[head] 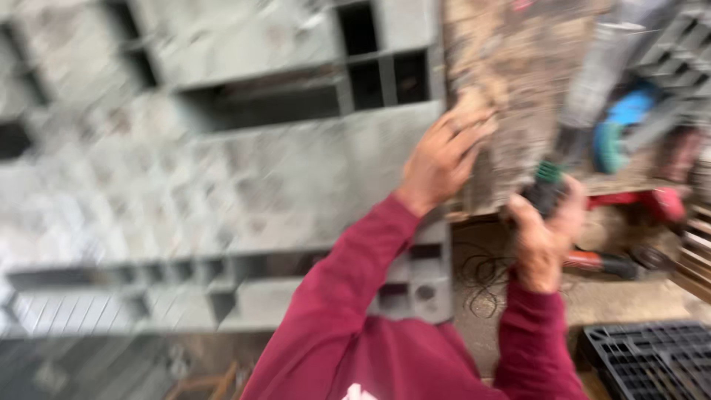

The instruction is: The person positions a large grey plastic pallet on a workbench and uses a soldering iron to melt and smooth the surface of the pallet, focusing on specific spots to repair or modify the plastic.

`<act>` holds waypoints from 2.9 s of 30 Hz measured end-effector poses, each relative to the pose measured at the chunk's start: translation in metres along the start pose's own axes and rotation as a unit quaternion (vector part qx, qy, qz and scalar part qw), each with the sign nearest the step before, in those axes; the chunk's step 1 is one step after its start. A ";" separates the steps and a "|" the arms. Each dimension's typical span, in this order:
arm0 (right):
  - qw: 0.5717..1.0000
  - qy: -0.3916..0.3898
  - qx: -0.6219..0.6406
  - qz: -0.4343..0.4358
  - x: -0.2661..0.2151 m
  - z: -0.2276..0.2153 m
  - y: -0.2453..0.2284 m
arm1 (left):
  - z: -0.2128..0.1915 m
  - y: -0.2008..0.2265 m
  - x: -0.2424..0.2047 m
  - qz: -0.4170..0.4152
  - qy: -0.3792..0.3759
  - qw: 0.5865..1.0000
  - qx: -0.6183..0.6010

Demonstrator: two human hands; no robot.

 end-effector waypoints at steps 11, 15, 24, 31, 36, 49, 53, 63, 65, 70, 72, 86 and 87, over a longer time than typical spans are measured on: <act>0.957 -0.165 -0.226 -0.075 -0.160 0.044 -0.029 | -0.241 0.024 -0.154 -0.031 0.334 0.939 0.075; 0.896 -0.240 -0.326 -0.184 -0.174 0.102 -0.059 | -0.348 -0.014 -0.180 -0.120 0.248 0.929 0.246; 0.833 -0.324 -0.406 -0.190 -0.146 0.190 -0.111 | -0.389 -0.050 -0.199 -0.157 0.170 0.934 0.273; 0.829 -0.340 -0.393 -0.205 -0.140 0.213 -0.114 | -0.393 -0.049 -0.195 -0.164 0.180 0.936 0.254; 0.834 -0.366 -0.388 -0.143 -0.142 0.216 -0.107 | -0.393 -0.050 -0.193 -0.165 0.182 0.936 0.254; 0.865 -0.417 -0.048 0.276 -0.235 0.250 -0.084 | -0.391 -0.052 -0.191 -0.169 0.179 0.934 0.259; 0.883 -0.384 -0.071 0.259 -0.261 0.265 -0.087 | -0.388 -0.056 -0.195 -0.154 0.173 0.939 0.253; 0.905 -0.306 -0.152 0.253 -0.289 0.288 -0.105 | -0.392 -0.071 -0.163 -0.084 0.020 0.963 0.255; 0.911 -0.288 -0.214 0.205 -0.290 0.291 -0.106 | -0.392 -0.076 -0.159 -0.053 -0.009 0.967 0.251; 0.922 -0.271 -0.117 0.251 -0.301 0.296 -0.098 | -0.393 -0.078 -0.160 -0.084 -0.025 0.967 0.240; 0.923 -0.256 -0.017 0.285 -0.305 0.295 -0.094 | -0.393 -0.076 -0.157 -0.087 -0.024 0.966 0.241; 0.919 -0.285 -0.043 0.268 -0.305 0.294 -0.102 | -0.393 -0.074 -0.157 -0.080 -0.017 0.967 0.240; 0.917 -0.289 -0.052 0.269 -0.306 0.295 -0.105 | -0.394 -0.074 -0.157 -0.086 -0.017 0.967 0.239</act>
Point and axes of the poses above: each hand's wrist, its own x-axis towards the middle knuckle, its own z-axis out of the palm, y = z × x, the point moved 4 cm from there along x, towards the middle knuckle, and after that the axes turned 13 degrees about -x, right-handed, at the moved point
